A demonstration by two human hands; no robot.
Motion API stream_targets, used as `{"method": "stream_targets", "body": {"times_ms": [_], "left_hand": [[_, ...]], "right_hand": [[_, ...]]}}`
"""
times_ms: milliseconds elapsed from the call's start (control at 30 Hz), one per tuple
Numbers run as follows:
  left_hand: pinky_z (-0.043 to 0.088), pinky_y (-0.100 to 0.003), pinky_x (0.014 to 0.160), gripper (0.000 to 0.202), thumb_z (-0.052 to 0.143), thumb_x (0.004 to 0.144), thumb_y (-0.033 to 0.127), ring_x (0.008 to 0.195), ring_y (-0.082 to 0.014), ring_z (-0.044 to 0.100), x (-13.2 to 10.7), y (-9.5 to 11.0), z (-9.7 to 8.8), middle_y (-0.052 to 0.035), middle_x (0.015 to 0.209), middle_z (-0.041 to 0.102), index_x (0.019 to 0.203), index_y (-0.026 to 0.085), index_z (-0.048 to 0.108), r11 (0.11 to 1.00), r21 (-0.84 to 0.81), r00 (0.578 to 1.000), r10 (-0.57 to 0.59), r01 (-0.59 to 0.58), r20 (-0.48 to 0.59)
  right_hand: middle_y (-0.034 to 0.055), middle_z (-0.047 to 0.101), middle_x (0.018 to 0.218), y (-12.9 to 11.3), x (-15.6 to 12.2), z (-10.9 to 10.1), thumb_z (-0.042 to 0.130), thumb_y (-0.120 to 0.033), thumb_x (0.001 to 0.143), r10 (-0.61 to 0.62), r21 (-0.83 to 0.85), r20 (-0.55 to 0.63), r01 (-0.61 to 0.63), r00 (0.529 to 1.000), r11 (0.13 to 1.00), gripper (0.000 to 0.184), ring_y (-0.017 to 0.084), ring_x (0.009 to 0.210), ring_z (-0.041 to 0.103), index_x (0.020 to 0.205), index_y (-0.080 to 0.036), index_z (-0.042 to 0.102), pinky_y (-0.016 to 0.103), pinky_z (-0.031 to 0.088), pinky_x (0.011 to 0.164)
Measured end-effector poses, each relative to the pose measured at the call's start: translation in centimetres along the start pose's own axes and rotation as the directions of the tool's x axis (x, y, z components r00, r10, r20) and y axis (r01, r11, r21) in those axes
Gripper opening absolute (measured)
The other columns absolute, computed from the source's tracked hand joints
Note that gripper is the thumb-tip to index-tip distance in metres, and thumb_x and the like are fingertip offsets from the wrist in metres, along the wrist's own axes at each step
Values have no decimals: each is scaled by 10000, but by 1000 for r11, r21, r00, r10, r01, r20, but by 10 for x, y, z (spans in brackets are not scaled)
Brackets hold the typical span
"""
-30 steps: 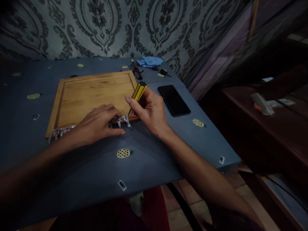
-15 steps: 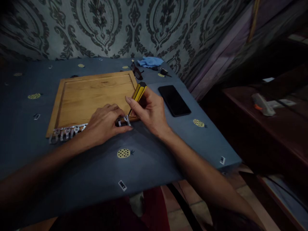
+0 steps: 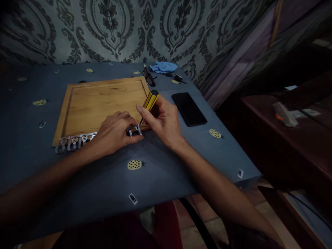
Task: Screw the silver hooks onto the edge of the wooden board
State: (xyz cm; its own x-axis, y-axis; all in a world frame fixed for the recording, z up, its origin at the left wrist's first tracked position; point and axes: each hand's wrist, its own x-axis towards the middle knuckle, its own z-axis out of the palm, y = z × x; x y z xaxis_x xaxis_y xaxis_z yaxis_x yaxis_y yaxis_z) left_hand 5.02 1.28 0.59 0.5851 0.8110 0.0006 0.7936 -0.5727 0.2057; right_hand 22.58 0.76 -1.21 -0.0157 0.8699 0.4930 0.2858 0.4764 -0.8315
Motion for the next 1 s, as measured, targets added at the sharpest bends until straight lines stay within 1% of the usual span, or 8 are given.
{"method": "stream_targets", "body": {"times_ms": [100, 200, 300, 400, 567, 767, 1000], "left_hand": [[496, -480, 932, 402, 696, 916, 518, 1161, -343, 615, 0, -1, 1, -108, 1174, 689, 1096, 160, 728, 1000, -5, 1000, 1, -1, -7], [493, -478, 932, 404, 697, 915, 519, 1160, -339, 615, 0, -1, 3, -104, 1167, 690, 1101, 161, 725, 1000, -3, 1000, 7, -8, -19], [492, -472, 924, 399, 692, 919, 518, 1150, -334, 615, 0, -2, 3, -101, 1169, 689, 1110, 169, 723, 1000, -2, 1000, 13, -13, -21], [493, -477, 922, 405, 688, 919, 522, 1142, -337, 616, 0, -1, 2, -108, 1178, 686, 1111, 167, 724, 1000, -3, 1000, 12, -12, -8], [495, -485, 929, 417, 691, 917, 522, 1151, -348, 619, 0, -1, 1, -117, 1178, 691, 1114, 156, 726, 1000, 4, 1000, 11, -11, -12], [488, -478, 935, 419, 684, 922, 522, 1152, -345, 615, 1, 0, 0, -121, 1174, 689, 1119, 154, 723, 1000, 4, 1000, 9, -9, 7], [492, -486, 950, 417, 681, 925, 522, 1179, -347, 608, 1, 0, -1, -123, 1196, 687, 1118, 155, 720, 1000, 10, 1000, 5, -5, 19]], "right_hand": [[-44, 591, 590, 0, 0, 1, 788, -528, 846, -14, 15, -20, 14, 1000, 1000, 342, 130, 465, 569, 794, -257, 586, 308, 500, 448], [-47, 594, 581, -2, 0, 1, 803, -522, 834, -20, 43, -76, 24, 997, 999, 349, 115, 443, 562, 766, -253, 592, 294, 489, 425], [-47, 598, 592, -5, 0, 1, 783, -505, 861, -42, 43, -113, 47, 993, 998, 326, 108, 445, 570, 765, -253, 600, 291, 505, 439], [-44, 599, 601, -6, 0, 1, 758, -497, 888, -36, 36, -86, 39, 996, 999, 297, 116, 462, 588, 792, -258, 610, 296, 516, 449], [-45, 599, 610, -4, -1, 3, 767, -491, 882, -14, 58, -49, 17, 999, 998, 296, 121, 459, 591, 797, -260, 603, 302, 521, 438], [-42, 604, 626, -4, -2, 4, 763, -543, 867, 2, 49, -68, 2, 998, 999, 337, 129, 466, 593, 792, -260, 598, 322, 538, 460], [-49, 573, 609, -7, 2, 3, 785, -584, 826, 30, 60, -11, -29, 999, 998, 372, 132, 478, 579, 809, -267, 593, 316, 533, 474]]}}
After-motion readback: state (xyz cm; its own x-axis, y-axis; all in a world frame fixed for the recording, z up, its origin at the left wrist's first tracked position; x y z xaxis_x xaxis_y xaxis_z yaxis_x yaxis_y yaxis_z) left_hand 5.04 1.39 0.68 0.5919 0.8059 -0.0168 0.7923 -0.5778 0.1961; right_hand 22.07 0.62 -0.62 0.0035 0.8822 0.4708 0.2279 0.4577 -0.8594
